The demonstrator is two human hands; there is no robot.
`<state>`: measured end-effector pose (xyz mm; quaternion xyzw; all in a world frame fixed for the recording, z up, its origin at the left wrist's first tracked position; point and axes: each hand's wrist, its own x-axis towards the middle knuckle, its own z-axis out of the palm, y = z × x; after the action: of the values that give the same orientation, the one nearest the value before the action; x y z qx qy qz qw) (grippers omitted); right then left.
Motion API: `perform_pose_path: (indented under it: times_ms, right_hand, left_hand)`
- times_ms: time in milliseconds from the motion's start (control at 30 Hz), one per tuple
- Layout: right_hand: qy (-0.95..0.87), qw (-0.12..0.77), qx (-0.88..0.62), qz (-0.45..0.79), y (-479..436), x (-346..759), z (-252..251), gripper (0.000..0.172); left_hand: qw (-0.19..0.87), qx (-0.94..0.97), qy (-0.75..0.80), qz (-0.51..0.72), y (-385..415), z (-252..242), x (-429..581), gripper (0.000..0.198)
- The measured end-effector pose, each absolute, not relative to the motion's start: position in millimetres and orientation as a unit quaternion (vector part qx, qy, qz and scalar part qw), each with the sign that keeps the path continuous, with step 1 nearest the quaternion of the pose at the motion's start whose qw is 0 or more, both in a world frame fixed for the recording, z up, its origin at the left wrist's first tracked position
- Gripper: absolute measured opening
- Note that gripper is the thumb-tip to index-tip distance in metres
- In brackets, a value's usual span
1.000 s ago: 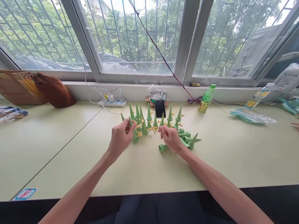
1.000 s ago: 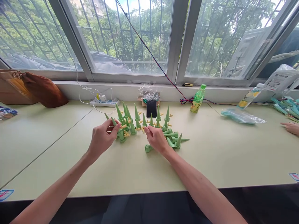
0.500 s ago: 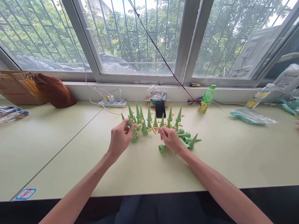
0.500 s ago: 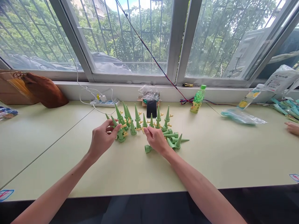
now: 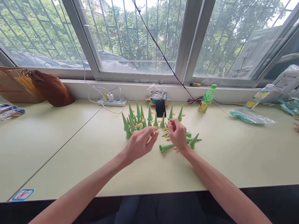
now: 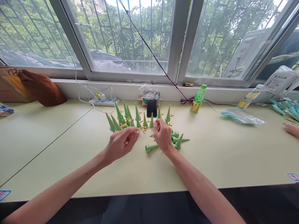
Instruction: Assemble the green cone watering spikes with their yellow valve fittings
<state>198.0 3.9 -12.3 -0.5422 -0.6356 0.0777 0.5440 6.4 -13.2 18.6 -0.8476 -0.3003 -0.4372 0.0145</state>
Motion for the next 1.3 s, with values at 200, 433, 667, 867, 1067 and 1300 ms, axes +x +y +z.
perform_pose_path:
  times_ms: [200, 433, 667, 867, 1067, 1300]
  right_hand:
    - [-0.641, 0.547, -0.536, 0.051, 6, 201, -15, 0.029]
    - [-0.692, 0.484, -0.536, 0.013, 4, 199, 4, 0.046]
    - [-0.752, 0.358, -0.554, 0.021, -1, 206, 38, 0.039]
    - [-0.766, 0.285, -0.576, 0.020, 5, 227, 44, 0.021]
    - [-0.752, 0.285, -0.594, -0.005, -4, 241, 65, 0.019]
    - [-0.717, 0.312, -0.623, -0.021, -7, 274, 85, 0.021]
  left_hand:
    - [-0.093, -0.897, -0.299, -0.313, -2, -22, 23, 0.028]
    - [-0.146, -0.900, -0.323, -0.255, -9, -28, 22, 0.035]
    - [-0.157, -0.906, -0.324, -0.224, -9, -27, 24, 0.017]
    - [-0.186, -0.893, -0.317, -0.260, -8, -26, 20, 0.012]
    - [-0.237, -0.844, -0.343, -0.337, -8, -25, 21, 0.009]
    - [-0.310, -0.794, -0.349, -0.390, -6, -23, 21, 0.015]
